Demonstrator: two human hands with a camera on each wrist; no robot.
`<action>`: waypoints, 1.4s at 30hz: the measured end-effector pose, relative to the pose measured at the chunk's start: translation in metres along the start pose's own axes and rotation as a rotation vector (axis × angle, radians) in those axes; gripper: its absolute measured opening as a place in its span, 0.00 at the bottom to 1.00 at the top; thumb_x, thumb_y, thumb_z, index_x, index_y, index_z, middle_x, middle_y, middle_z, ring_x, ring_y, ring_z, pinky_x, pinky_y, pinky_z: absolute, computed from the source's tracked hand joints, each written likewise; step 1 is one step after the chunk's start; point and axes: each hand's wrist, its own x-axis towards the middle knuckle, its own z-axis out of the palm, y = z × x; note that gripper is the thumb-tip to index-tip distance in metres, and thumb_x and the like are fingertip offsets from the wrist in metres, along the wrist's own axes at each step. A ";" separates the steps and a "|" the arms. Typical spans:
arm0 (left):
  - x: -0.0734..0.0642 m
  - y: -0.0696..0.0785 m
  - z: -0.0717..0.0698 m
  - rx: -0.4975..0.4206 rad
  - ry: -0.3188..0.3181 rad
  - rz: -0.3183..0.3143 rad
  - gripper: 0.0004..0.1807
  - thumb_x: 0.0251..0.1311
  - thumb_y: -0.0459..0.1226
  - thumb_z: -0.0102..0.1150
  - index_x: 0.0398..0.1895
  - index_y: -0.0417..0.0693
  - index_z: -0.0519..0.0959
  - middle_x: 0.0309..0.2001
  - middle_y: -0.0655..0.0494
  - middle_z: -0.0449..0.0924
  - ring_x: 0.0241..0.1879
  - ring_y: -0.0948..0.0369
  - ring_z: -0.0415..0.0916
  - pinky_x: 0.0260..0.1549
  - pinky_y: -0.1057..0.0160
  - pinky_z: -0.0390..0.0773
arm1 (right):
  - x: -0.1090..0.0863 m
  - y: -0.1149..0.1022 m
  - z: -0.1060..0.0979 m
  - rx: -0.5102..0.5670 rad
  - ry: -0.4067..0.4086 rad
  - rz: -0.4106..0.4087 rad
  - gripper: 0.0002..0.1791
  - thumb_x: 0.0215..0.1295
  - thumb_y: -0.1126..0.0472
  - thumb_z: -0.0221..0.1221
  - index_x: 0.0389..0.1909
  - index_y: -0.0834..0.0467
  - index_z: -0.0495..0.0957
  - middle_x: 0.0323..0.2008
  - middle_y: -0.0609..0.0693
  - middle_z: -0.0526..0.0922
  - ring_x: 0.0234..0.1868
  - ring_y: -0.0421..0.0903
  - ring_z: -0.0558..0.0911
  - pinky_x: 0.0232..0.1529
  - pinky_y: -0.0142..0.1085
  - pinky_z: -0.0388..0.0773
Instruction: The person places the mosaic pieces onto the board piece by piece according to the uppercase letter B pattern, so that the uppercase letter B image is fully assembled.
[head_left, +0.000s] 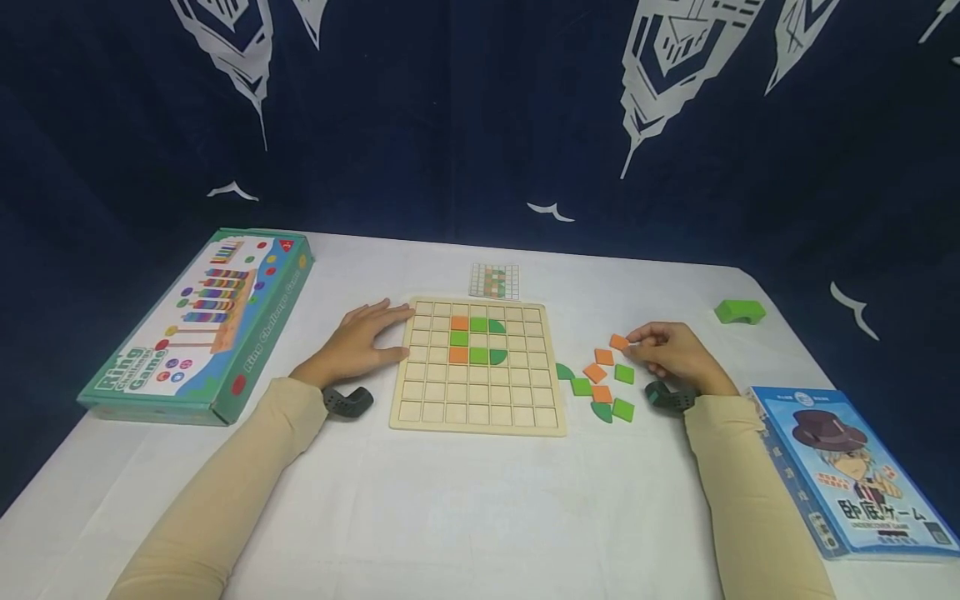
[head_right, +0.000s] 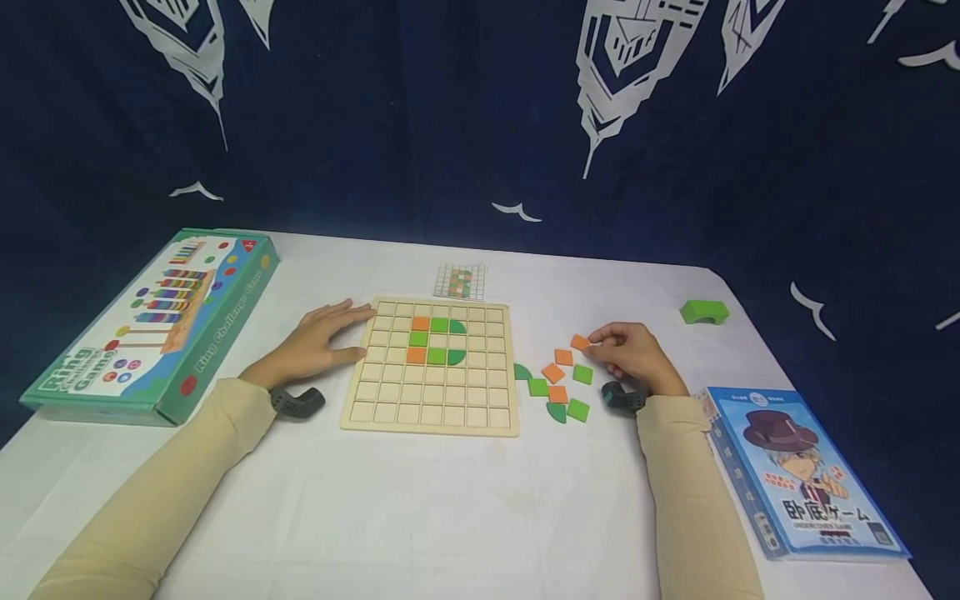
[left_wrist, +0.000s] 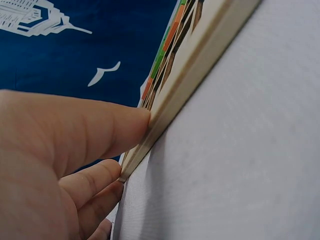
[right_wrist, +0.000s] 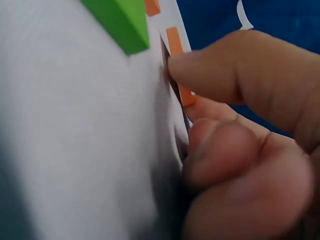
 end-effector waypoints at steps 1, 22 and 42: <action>0.000 0.000 0.000 0.000 0.000 -0.001 0.39 0.70 0.44 0.64 0.82 0.44 0.67 0.83 0.44 0.62 0.85 0.41 0.47 0.84 0.39 0.39 | 0.000 -0.001 0.001 -0.012 0.007 -0.007 0.21 0.72 0.65 0.66 0.60 0.73 0.77 0.29 0.47 0.78 0.24 0.41 0.75 0.25 0.30 0.76; -0.001 -0.004 0.001 0.000 0.005 -0.005 0.39 0.70 0.44 0.65 0.82 0.44 0.68 0.83 0.45 0.62 0.86 0.41 0.47 0.84 0.38 0.40 | 0.004 -0.039 0.020 0.023 0.034 -0.136 0.20 0.70 0.67 0.68 0.59 0.71 0.79 0.39 0.59 0.91 0.18 0.41 0.73 0.21 0.32 0.73; 0.001 -0.002 0.001 0.003 0.003 -0.013 0.39 0.70 0.44 0.64 0.83 0.45 0.67 0.83 0.45 0.62 0.86 0.42 0.47 0.84 0.39 0.39 | 0.012 -0.078 0.055 0.149 -0.097 -0.080 0.21 0.70 0.64 0.70 0.59 0.68 0.79 0.30 0.48 0.89 0.18 0.39 0.70 0.19 0.30 0.65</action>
